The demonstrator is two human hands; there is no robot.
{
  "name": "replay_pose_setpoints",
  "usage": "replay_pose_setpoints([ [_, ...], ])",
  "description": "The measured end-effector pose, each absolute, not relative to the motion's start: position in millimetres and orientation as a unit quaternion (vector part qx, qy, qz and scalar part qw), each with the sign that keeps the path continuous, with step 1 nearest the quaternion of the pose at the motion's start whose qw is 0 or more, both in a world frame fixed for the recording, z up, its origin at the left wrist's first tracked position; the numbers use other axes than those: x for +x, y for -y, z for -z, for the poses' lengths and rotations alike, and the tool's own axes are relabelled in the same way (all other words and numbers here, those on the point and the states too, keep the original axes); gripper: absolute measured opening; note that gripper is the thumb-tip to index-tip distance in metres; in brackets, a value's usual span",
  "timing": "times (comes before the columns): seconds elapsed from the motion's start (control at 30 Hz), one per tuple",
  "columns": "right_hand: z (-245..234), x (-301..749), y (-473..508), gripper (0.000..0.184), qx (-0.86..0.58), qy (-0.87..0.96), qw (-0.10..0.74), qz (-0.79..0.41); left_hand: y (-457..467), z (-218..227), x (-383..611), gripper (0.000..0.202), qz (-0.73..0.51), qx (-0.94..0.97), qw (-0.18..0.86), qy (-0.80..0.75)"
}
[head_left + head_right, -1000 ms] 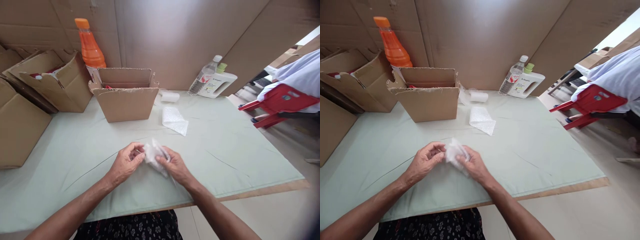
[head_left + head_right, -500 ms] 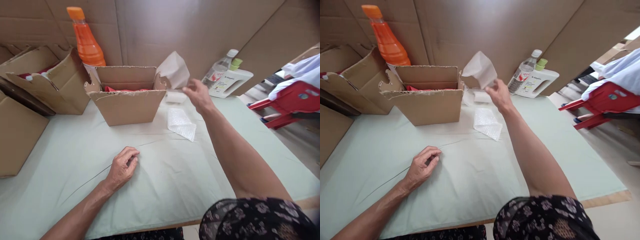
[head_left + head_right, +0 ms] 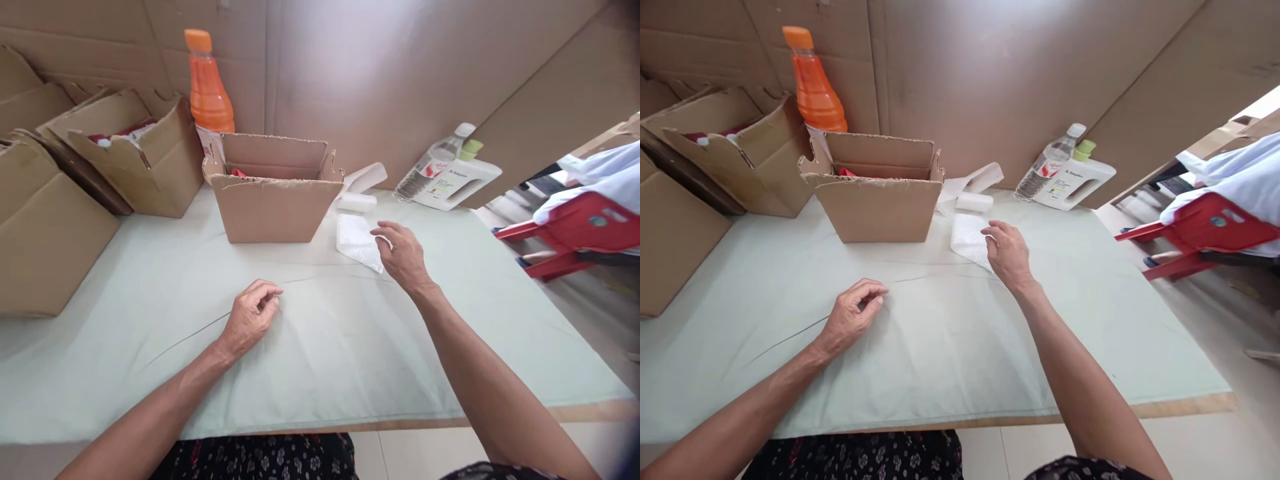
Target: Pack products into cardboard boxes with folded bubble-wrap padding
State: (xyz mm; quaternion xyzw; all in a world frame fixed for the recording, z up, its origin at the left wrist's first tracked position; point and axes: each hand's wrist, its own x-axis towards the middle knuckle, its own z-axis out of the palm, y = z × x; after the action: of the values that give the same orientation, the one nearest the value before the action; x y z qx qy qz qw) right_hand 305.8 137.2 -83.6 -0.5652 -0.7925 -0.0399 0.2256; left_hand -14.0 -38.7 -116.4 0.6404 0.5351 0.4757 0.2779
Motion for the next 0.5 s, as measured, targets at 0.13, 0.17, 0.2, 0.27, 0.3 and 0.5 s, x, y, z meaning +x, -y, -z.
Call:
replay_pose_setpoints([
  [0.13, 88.7, 294.2, -135.3, 0.051, -0.574, 0.803, 0.155, 0.041, 42.6, 114.2, -8.6, 0.017, -0.494, 0.596, 0.326, -0.543],
  [0.17, 92.8, 288.0, -138.9, 0.052, -0.575, 0.804, 0.146, 0.038, 43.0, 113.7, -7.1, 0.016, -0.497, 0.586, 0.341, -0.542],
  [0.2, 96.8, 281.5, -143.4, 0.048, -0.576, 0.803, 0.146, 0.037, 43.0, 113.0, -6.1, 0.016, -0.499, 0.576, 0.353, -0.542],
  [0.27, 102.5, 271.2, -151.7, 0.036, -0.582, 0.796, 0.162, 0.04, 41.8, 111.6, -6.5, 0.015, -0.503, 0.56, 0.368, -0.546],
  [0.3, 103.4, 268.7, -153.8, 0.033, -0.586, 0.79, 0.174, 0.044, 40.6, 110.8, -8.1, 0.015, -0.506, 0.552, 0.371, -0.55],
  [0.5, 74.8, 278.7, -113.3, 0.036, -0.545, 0.784, 0.283, 0.092, 31.9, 106.3, -27.8, 0.016, -0.53, 0.451, 0.423, -0.58],
])
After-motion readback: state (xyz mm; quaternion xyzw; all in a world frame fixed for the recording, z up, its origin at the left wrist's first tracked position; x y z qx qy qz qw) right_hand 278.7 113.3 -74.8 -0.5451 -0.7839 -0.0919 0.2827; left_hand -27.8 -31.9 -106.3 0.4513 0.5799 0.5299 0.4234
